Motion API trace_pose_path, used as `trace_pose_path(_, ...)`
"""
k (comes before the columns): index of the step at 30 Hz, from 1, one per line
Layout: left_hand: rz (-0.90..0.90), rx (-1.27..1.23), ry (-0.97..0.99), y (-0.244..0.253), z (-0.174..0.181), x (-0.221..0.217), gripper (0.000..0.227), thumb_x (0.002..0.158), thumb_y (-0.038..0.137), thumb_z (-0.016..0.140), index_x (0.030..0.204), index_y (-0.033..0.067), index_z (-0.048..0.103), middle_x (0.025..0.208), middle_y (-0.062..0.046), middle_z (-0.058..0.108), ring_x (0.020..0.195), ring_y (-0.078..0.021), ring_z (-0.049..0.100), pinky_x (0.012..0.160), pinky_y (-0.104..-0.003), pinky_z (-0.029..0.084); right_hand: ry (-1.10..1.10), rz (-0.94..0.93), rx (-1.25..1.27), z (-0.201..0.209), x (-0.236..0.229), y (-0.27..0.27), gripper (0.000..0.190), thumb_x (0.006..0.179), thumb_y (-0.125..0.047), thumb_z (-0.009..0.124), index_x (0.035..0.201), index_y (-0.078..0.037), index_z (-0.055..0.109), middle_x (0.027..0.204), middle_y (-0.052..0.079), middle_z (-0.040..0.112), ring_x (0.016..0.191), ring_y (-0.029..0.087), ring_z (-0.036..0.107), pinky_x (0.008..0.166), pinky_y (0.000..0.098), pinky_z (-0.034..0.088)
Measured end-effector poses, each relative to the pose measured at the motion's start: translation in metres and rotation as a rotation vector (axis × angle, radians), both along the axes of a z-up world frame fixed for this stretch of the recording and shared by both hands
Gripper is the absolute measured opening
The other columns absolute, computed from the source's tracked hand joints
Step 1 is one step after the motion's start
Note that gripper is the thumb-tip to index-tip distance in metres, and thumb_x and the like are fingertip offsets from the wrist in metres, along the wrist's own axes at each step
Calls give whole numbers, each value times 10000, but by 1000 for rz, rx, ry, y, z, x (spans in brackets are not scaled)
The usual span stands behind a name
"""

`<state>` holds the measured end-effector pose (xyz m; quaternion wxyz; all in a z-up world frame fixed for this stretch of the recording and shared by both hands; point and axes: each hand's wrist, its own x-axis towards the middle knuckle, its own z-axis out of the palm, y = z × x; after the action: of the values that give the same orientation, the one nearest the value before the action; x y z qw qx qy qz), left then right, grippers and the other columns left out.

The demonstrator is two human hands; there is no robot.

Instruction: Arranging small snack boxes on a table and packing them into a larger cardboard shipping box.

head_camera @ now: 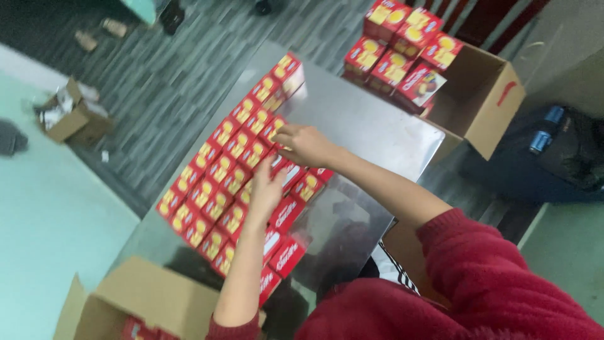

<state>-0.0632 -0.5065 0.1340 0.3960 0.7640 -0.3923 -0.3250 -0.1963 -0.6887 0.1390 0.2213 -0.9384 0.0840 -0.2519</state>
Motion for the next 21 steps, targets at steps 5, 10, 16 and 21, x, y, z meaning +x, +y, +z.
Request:
trace_pose_path(5, -275, 22, -155, -131, -54, -37, 547, 1031, 286, 747, 1504, 26, 654, 1451, -269, 692, 1447, -440, 600, 1240, -543, 444, 116, -297, 44, -39, -65, -113, 317, 981, -262, 801, 1269, -143, 742, 1238, 119, 745, 1157, 354, 767, 933, 495, 633)
trace_pose_path(10, -386, 181, -175, -258, -127, -79, 693, 983, 375, 758, 1600, 128, 563, 1561, -193, 609, 1543, -376, 539, 1283, -521, 409, 165, -631, 28, -74, -125, -219, 276, 1025, -281, 787, 1270, -157, 767, 1241, 91, 742, 1172, 335, 743, 912, 474, 641)
trace_pose_path(16, -388, 296, 34, -361, -86, -131, 782, 1048, 206, 647, 1730, 3, 323, 1686, -355, 382, 1604, -517, 392, 1271, -649, 391, 185, -850, -56, -130, -193, -353, 499, 962, -375, 873, 1375, -140, 720, 1317, 168, 652, 1257, 414, 678, 969, 553, 606)
trace_pose_path(21, -271, 266, 112, -429, -89, -163, 896, 1011, 360, 745, 1724, 19, 323, 1698, -312, 437, 1605, -458, 427, 1306, -583, 396, 302, -958, 73, -134, -224, -416, 622, 1027, -479, 796, 1498, -112, 620, 1423, 181, 572, 1401, 443, 530, 1064, 653, 517)
